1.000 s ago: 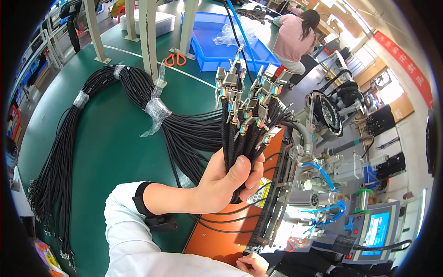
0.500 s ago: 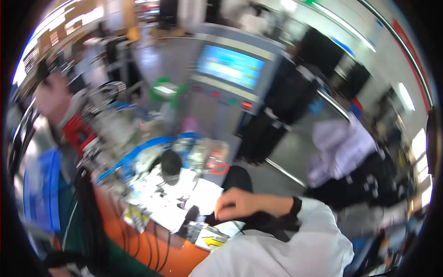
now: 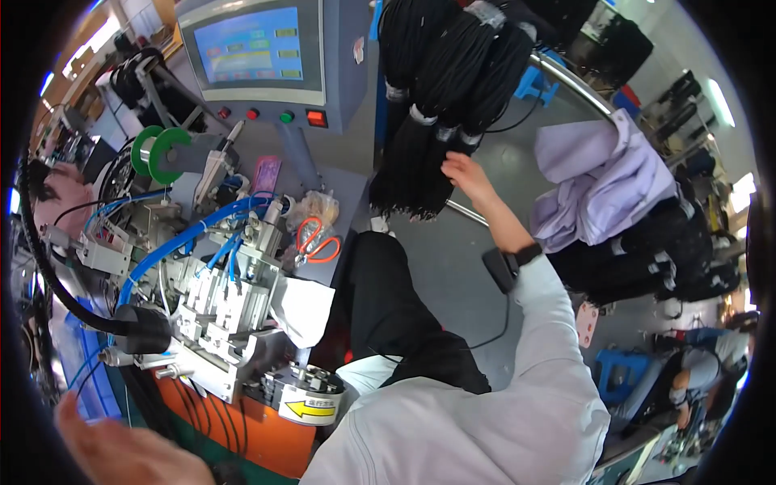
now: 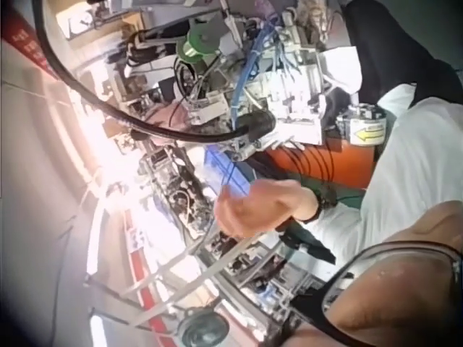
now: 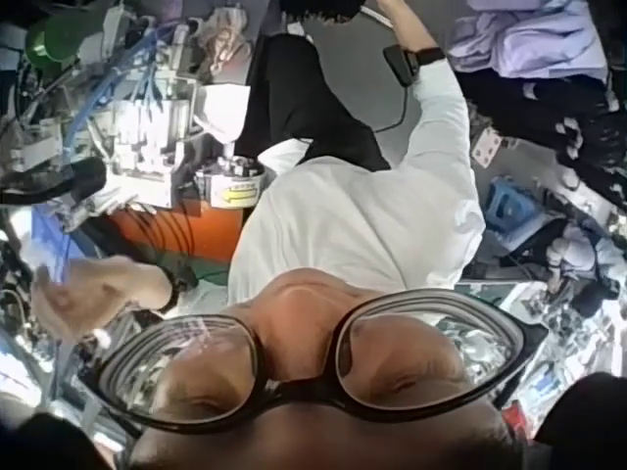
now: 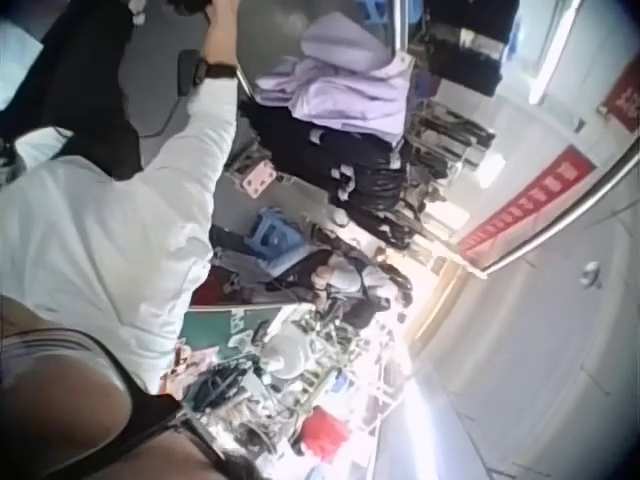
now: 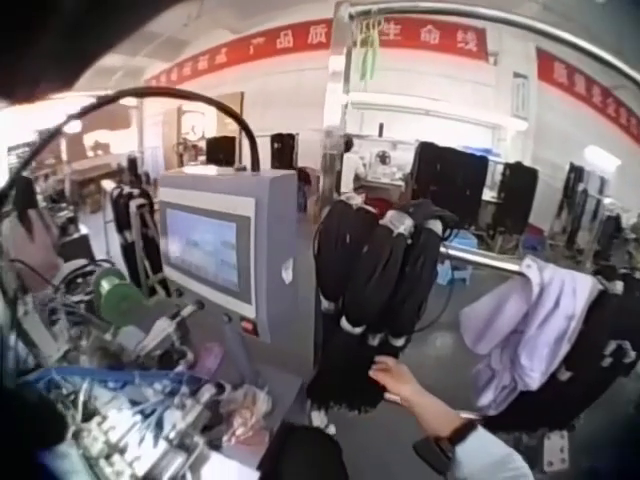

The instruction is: The person inserts the ends of wires into a machine for processing, then moves the completed bundle to a rack. They retrieve a new bundle of cables from the table and repeat the process of inserting wire ends into the machine.

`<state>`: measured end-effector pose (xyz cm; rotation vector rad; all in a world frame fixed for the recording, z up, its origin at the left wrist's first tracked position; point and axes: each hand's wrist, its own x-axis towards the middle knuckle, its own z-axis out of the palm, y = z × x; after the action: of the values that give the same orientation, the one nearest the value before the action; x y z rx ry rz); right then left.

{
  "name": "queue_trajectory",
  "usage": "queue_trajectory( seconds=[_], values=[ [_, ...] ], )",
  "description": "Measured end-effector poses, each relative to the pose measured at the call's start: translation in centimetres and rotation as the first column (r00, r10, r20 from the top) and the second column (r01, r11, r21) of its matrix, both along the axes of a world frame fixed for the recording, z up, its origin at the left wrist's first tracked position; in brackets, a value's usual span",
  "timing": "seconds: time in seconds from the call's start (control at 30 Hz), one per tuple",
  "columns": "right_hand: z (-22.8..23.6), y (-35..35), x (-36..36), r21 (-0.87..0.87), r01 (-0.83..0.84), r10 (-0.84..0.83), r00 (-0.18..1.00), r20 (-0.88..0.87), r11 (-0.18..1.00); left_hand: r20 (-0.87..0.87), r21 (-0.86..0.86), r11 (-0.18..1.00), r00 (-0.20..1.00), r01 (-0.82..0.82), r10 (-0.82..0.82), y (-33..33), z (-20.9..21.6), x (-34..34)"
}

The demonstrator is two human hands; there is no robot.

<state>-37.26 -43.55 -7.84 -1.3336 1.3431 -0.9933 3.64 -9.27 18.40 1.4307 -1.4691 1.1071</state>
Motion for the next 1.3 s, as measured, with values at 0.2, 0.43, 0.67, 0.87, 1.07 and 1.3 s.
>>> queue_trajectory(
  seconds=[0.2, 0.43, 0.67, 0.87, 1.07, 1.3],
  values=[
    [-5.6, -8.0, 7.8, -0.458, 0.278, -0.385, 0.909, -0.158, 0.844, -0.396, 0.594, 0.567, 0.822, 0.570, -0.410, -10.2, -3.4, -13.8],
    [-4.1, -10.8, 8.2, -0.507, 0.391, -0.513, 0.850, -0.121, 0.768, -0.696, 0.526, 0.368, 0.637, 0.767, -0.331, -21.1, -7.9, -19.4],
    [4.2, -1.9, 4.2, -0.322, -0.119, 0.010, 0.947, -0.321, 0.939, -0.557, 0.585, 0.520, 0.775, 0.622, -0.300, -29.4, -19.8, -20.4],
    [10.1, 1.0, -0.6, -0.332, -0.335, 0.306, 0.942, -0.137, 0.882, -0.940, 0.320, 0.286, 0.339, 0.904, -0.022, -29.9, -16.9, -23.8],
    [21.9, -7.0, -12.2, -0.948, -0.061, -0.593, 0.767, -0.245, 0.313, -0.926, 0.279, 0.294, 0.336, 0.914, -0.169, -27.6, -13.0, -21.8],
    [24.5, -19.1, -15.8, -0.669, -0.128, -0.159, 0.923, -0.350, 0.732, -0.989, 0.071, 0.177, 0.092, 0.982, -0.114, -26.9, -6.6, -21.8]
  ],
)
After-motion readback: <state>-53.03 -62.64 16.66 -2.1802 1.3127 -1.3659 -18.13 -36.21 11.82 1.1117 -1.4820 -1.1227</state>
